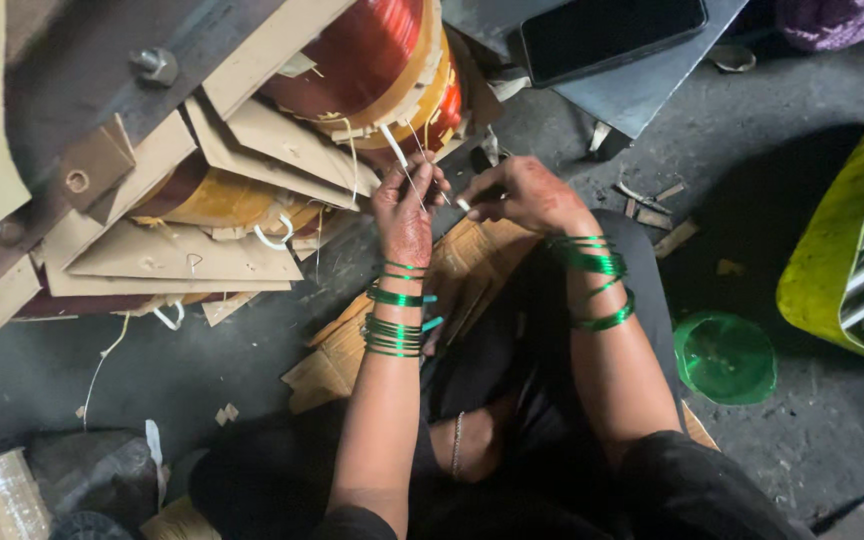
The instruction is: The person sits on the floor and uses pliers to cut and tie white insulating tape around a copper-wound coil. They repeatedly measure, cut, and wrap tape segments to secure the coil windings.
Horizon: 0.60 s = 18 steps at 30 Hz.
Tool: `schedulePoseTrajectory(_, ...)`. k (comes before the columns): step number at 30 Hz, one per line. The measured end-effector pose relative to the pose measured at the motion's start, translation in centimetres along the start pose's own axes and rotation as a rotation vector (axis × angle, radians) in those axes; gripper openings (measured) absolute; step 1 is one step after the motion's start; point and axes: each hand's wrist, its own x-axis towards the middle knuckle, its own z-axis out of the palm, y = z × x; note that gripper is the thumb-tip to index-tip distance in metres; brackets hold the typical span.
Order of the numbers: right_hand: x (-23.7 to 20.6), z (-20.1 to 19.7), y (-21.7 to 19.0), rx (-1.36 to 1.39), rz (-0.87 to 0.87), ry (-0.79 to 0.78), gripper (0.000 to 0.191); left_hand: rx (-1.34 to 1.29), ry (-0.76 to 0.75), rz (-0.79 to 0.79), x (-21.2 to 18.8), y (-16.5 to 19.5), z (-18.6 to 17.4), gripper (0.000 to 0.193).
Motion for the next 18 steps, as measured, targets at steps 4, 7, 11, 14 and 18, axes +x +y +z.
schedulePoseTrajectory(4, 0.6, 1.1, 0.9, 0.011, 0.032, -0.063, 0.030, -0.043, -0.024, 0.012, -0.1, -0.4, -0.2, 0.016)
schedulePoseTrajectory(7, 0.7, 1.3, 1.3, 0.001, 0.021, -0.066, 0.028, -0.045, -0.037, 0.036, -0.2, -0.4, -0.4, 0.016)
schedulePoseTrajectory(11, 0.6, 1.2, 1.4, 0.040, 0.042, -0.064, 0.026, -0.024, -0.013, 0.046, -0.2, -0.5, -0.4, 0.016)
schedulePoseTrajectory(14, 0.5, 1.2, 1.2, 0.103, -0.009, -0.060, 0.028, -0.019, 0.000, 0.037, -0.1, -0.5, -0.2, 0.016)
schedulePoseTrajectory(18, 0.4, 1.3, 1.0, 0.090, 0.062, -0.057, 0.028, -0.006, 0.035, 0.040, -0.1, -0.6, -0.2, 0.017)
